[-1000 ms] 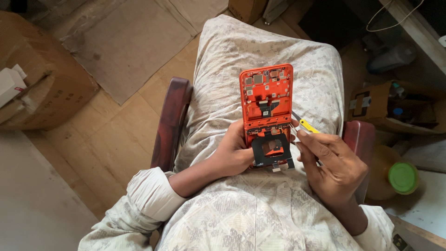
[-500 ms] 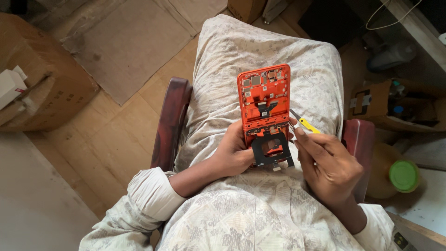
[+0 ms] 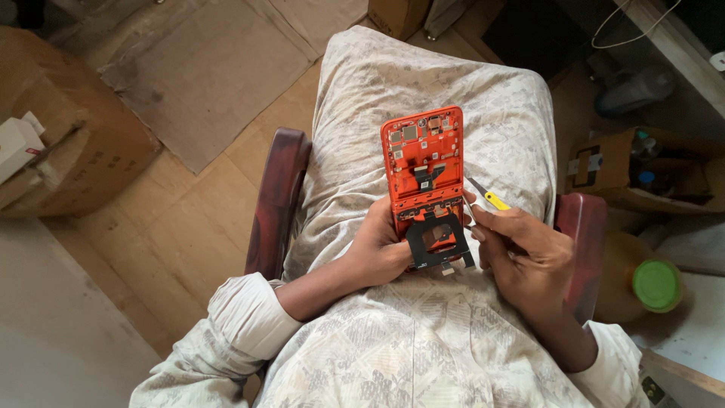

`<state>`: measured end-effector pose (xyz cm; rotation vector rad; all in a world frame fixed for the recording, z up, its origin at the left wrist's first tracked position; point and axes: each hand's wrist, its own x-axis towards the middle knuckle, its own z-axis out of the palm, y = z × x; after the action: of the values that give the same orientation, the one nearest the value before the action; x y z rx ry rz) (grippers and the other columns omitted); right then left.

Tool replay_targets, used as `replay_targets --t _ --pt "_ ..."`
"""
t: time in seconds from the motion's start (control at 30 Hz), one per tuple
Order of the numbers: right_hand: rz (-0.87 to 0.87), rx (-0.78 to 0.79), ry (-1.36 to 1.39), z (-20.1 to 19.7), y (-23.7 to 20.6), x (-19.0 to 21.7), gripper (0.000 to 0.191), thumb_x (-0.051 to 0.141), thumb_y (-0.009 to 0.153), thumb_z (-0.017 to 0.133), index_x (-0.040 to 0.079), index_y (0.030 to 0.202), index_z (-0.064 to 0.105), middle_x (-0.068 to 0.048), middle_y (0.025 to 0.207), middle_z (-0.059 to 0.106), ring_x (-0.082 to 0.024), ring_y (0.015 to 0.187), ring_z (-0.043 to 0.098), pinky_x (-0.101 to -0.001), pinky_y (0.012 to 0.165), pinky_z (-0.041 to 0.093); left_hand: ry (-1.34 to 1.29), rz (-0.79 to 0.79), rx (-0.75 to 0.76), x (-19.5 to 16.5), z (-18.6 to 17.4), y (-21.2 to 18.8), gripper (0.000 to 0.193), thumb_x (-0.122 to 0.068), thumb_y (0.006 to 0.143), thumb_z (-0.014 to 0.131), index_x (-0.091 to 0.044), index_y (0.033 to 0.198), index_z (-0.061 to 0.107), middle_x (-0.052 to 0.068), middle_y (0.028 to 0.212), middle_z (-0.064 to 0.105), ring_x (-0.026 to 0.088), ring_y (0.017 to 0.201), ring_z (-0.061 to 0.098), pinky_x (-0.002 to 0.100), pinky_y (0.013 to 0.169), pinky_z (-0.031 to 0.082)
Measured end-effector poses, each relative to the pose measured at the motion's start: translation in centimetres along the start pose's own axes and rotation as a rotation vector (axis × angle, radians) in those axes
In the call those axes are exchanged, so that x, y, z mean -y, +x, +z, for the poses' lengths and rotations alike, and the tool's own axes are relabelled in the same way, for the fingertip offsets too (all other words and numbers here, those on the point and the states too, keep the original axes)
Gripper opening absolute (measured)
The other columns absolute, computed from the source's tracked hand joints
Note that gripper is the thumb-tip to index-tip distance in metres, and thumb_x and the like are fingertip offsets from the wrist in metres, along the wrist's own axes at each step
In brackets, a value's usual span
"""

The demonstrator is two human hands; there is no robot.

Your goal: The person holds a disassembled red smartphone on their lap and uses a metal spudger to pry and lift internal components, including a black shielding plate and ribbon cables. The person repeatedly adjusts the phone and tools while working on the internal assembly.

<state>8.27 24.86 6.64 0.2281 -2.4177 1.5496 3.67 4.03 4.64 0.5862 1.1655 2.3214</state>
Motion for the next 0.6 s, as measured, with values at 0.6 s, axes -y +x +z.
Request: replay_targets --t 0.6 --pt "0.102 0.045 0.096 -0.3 -0.4 -1.0 0.017 -0.007 0.097 0.067 -0.002 0.113 0.073 -0.006 0.079 0.068 -0.005 0.055 0.059 -0.0202 0.047 0.042 -0.043 0.05 0.009 1.7 -0.8 -0.1 0.036 -0.004 0.106 0.065 0.002 0.14 0.058 0.008 0.132 0.067 0.012 0.112 0.068 0.029 0.097 0.061"
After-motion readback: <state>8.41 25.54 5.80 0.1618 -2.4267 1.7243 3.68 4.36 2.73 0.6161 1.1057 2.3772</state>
